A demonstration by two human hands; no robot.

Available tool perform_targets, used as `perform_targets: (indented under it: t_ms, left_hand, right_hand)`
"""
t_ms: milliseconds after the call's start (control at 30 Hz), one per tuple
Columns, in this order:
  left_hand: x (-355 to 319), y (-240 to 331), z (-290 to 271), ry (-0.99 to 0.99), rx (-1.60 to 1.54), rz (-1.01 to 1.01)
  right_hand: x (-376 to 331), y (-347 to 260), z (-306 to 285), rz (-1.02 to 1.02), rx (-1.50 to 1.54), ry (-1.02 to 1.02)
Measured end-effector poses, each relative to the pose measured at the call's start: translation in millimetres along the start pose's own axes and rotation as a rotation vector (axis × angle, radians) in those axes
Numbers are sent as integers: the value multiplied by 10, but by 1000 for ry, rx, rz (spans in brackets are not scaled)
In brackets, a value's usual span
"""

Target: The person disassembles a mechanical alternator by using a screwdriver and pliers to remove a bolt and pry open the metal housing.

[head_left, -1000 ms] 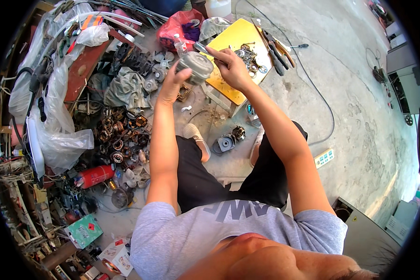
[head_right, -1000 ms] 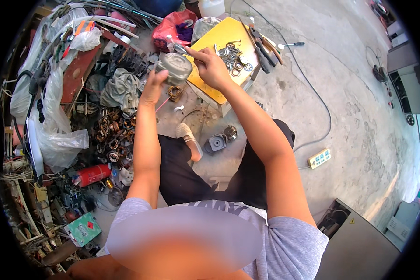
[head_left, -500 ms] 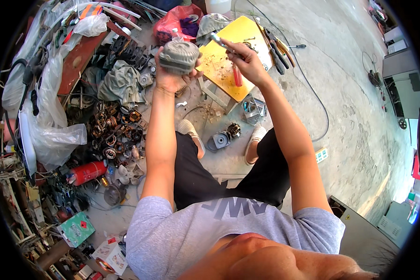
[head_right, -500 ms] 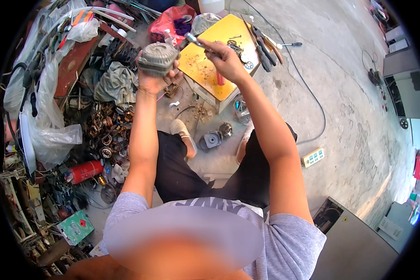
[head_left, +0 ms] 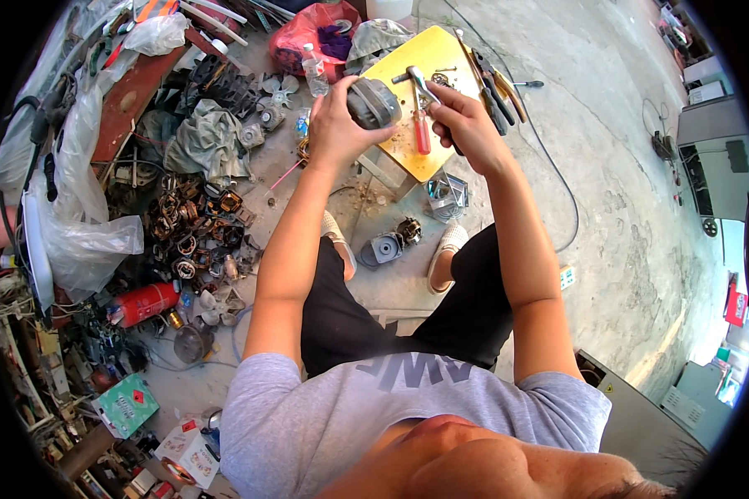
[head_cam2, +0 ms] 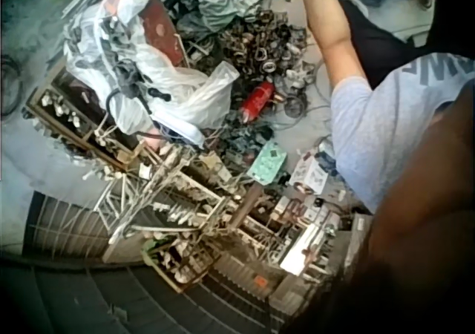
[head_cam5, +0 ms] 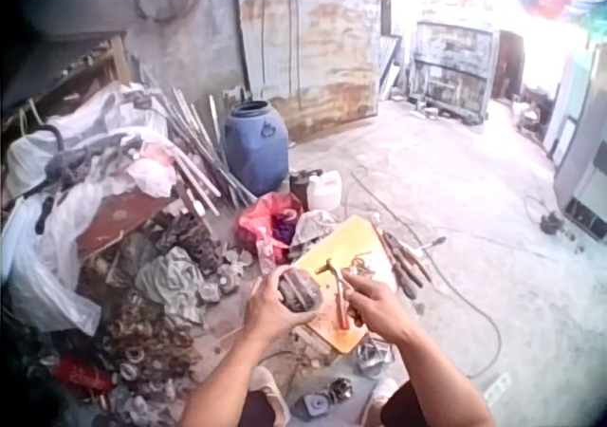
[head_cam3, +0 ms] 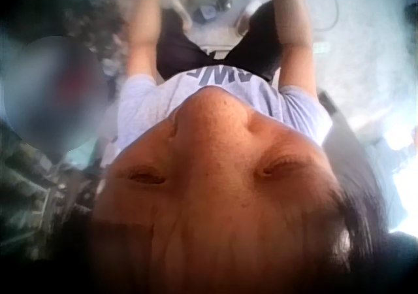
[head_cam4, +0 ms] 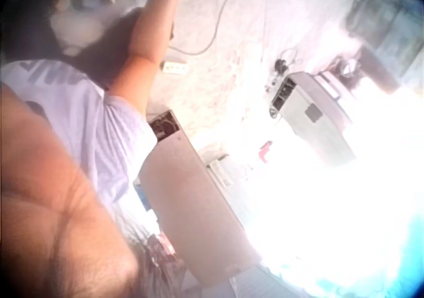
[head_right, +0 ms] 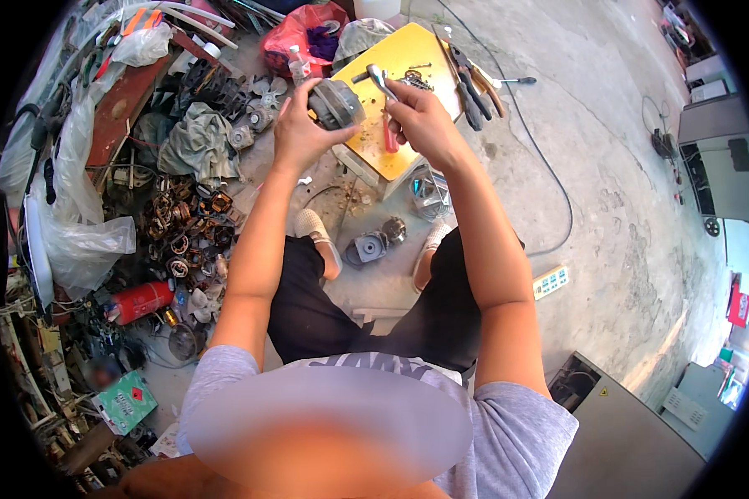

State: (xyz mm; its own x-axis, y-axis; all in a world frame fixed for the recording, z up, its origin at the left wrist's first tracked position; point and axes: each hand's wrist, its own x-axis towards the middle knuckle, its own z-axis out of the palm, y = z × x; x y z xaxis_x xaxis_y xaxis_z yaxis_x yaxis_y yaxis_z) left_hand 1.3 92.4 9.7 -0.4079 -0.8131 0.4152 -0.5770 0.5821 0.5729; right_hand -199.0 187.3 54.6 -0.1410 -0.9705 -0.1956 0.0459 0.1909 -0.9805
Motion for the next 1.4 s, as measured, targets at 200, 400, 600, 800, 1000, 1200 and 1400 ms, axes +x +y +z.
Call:
perform_targets:
  t_ms: [200,400,600,800,1000,1200,1400]
  left_hand:
    - [-32,-41,153,-29,-22,-8]
    - [-12,-133,152,-81,-24,-67]
    - [-8,-158,140,-128,44,8]
    - [31,-270,160,-199,-15,-47]
    - [88,-235,233,-187,-103,-52]
    - [97,-273,237,-168,-80,-51]
    - [108,-309,192,-200,-116,-61]
  right_hand:
    - [-200,-70,-66,117,-152,-15]
    - [-198,-11,-57,206,-76,-30]
    - [-150,92,20,194,-19,-84]
    - [-102,-10,50,263,-39,-105]
    - [247,-462,-46,348,-568,-287]
    - [714,-868,189,613,-832,-441]
    - [742,-924,511,665,-936,-382]
